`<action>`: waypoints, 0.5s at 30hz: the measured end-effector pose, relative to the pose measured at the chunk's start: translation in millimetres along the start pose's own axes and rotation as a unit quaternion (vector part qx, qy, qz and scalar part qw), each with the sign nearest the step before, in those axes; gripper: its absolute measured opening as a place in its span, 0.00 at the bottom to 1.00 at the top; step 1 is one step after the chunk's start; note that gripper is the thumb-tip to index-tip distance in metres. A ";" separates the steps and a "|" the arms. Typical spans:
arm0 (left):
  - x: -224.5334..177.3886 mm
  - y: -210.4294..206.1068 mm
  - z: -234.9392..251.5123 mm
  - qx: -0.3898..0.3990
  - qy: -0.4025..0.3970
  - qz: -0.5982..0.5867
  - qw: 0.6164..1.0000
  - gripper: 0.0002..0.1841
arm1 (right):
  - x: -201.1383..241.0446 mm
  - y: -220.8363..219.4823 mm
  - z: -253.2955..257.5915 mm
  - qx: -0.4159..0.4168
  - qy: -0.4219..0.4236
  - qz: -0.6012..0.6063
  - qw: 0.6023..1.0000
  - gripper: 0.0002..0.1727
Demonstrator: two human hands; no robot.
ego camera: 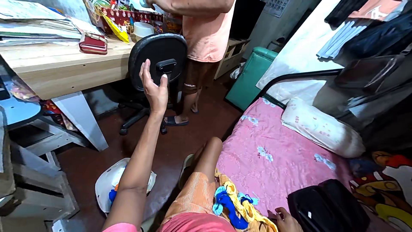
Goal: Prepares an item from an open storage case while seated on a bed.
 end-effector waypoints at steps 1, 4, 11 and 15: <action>-5.0 0.6 -0.1 -0.004 -0.006 -0.002 1.000 0.35 | -0.1 -0.2 -0.2 0.001 -0.001 0.000 1.000 0.18; -13.5 -1.6 -3.2 -0.005 -0.013 -0.004 1.000 0.35 | 0.9 1.1 -2.1 0.002 -0.003 0.003 1.000 0.19; -10.0 -8.5 -5.1 0.010 -0.002 -0.008 1.000 0.34 | 1.6 2.1 -4.3 -0.006 0.008 0.014 1.000 0.18; -13.5 -12.0 -4.5 0.015 -0.007 -0.008 1.000 0.35 | -0.4 0.7 -2.5 -0.011 0.009 0.013 1.000 0.17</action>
Point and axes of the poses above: each hand's wrist, its own z-axis towards the middle knuckle, its own y-axis out of the back of the hand, x = y × z, the point moved 8 cm from there along z, towards the middle knuckle, and after that the axes turned 12 degrees about -y, right-handed, at the moved point
